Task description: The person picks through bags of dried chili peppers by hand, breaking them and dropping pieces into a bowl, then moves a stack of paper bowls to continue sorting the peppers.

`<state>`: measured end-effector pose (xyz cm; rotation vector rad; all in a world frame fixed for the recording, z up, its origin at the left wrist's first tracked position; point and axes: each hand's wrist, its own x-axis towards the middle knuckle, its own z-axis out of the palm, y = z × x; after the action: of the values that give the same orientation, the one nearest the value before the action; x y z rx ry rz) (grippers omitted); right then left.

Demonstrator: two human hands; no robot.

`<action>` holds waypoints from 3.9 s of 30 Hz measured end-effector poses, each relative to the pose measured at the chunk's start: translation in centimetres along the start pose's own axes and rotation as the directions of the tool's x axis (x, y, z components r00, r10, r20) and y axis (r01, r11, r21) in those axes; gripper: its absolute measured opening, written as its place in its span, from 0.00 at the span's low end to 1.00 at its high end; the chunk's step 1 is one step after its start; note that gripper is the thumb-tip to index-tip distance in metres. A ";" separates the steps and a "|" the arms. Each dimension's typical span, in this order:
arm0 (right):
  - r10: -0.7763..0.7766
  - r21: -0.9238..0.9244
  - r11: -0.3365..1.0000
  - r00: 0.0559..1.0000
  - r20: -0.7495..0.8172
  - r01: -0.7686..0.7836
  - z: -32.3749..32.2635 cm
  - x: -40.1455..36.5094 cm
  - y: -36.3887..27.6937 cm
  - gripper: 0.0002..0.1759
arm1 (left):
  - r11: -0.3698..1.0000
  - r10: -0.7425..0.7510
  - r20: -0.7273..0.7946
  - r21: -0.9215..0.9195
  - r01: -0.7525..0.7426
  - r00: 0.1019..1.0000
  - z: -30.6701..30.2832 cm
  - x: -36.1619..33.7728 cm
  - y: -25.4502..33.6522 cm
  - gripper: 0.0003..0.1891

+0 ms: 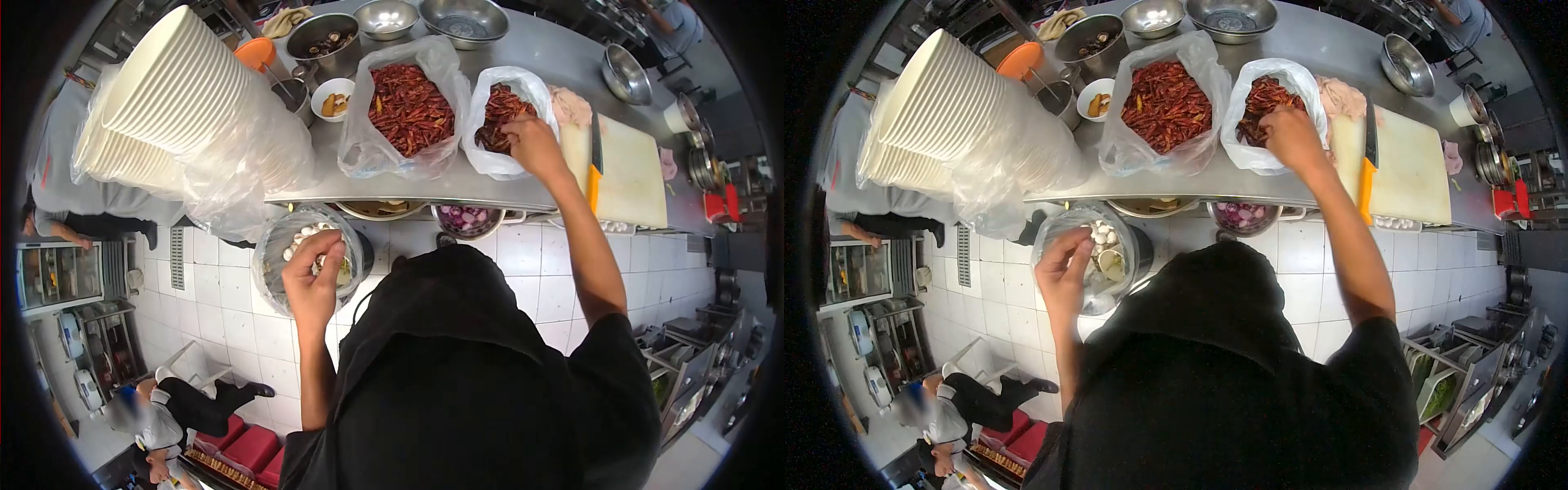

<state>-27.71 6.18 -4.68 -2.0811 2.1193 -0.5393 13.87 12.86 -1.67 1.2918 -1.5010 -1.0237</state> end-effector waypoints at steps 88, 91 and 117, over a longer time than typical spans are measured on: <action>-0.303 0.612 0.788 0.912 0.278 0.075 -8.1 4.1 8.0 0.09 | 1.000 -0.019 0.606 0.012 0.014 0.796 26.4 15.7 8.4 0.06; -0.181 0.652 0.758 0.957 0.228 -0.012 -7.6 4.3 8.6 0.08 | 0.998 0.002 0.484 -0.055 0.028 0.875 25.6 16.5 7.4 0.06; 0.045 0.941 0.151 0.949 -0.311 0.301 -7.7 2.8 -11.3 0.10 | 0.990 0.064 -0.577 0.137 0.019 0.814 -1.2 -0.4 9.1 0.09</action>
<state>-19.73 4.81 6.74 -1.3025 0.9120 -1.7443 12.64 14.29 7.36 1.5071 -1.1122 -0.4372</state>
